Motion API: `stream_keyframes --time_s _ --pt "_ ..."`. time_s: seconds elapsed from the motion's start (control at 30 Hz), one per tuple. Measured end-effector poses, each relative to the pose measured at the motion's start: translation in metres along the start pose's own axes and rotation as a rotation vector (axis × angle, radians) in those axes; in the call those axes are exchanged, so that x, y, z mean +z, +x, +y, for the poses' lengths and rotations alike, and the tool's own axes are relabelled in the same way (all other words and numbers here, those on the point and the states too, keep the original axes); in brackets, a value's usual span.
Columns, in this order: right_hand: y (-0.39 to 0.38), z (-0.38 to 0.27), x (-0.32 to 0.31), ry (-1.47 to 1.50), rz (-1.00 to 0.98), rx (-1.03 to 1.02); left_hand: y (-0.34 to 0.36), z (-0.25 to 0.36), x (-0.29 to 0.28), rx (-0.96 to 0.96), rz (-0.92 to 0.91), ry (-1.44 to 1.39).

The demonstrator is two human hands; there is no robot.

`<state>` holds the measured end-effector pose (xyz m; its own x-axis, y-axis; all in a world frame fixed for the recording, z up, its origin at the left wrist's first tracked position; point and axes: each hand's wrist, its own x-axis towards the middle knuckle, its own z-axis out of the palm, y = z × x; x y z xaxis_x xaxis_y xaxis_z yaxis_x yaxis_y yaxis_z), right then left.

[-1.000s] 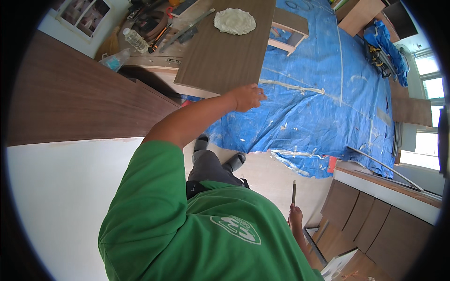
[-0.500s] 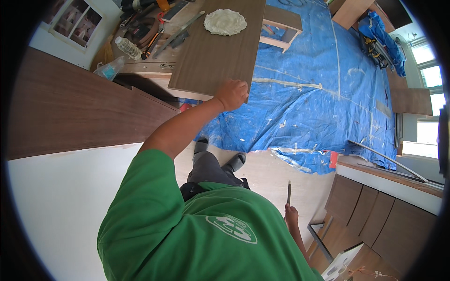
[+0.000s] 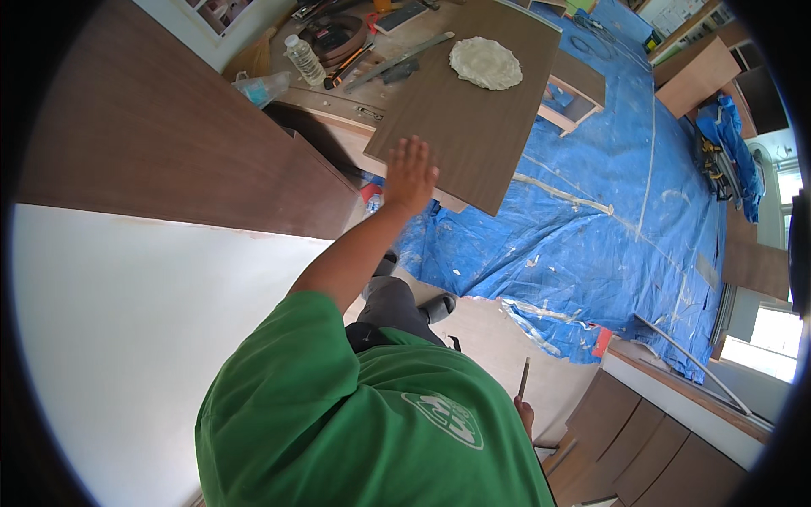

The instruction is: The person sands a wooden board with sandpaper, then applies a white filler to the edges using a putty knife. They smooth the filler along the edges and corners, then use a utility knife to trim excess material from the board's edge.

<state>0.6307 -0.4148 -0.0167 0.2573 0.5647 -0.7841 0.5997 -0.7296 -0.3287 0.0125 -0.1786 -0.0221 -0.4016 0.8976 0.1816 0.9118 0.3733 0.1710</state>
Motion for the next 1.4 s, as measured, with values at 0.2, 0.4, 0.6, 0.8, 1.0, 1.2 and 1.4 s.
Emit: stream_keyframes --time_s 0.2,0.4,0.6,0.8,1.0,1.2,1.4 --pt "0.015 0.019 -0.015 -0.006 -0.008 0.039 0.016 -0.049 -0.005 -0.182 0.096 -0.046" --pt "0.008 -0.032 -0.029 -0.126 0.026 -0.043 0.058 -0.048 -0.028 -0.444 -0.075 -0.2" --pt "0.019 -0.05 -0.023 -0.001 0.005 -0.085 0.074 -0.09 -0.018 -0.481 -0.125 -0.397" --pt "0.002 -0.062 -0.019 -0.147 0.022 -0.064 0.025 -0.097 -0.029 -0.417 0.013 -0.509" --pt "0.001 -0.044 -0.03 -0.18 0.016 -0.038 -0.007 -0.09 -0.028 -0.559 0.074 -0.754" --pt "-0.001 -0.057 -0.033 -0.203 0.026 -0.064 -0.002 -0.118 0.008 -0.954 0.201 -1.538" --pt "0.0 -0.058 -0.026 -0.157 0.048 -0.082 0.001 -0.118 0.006 -1.053 0.18 -1.819"
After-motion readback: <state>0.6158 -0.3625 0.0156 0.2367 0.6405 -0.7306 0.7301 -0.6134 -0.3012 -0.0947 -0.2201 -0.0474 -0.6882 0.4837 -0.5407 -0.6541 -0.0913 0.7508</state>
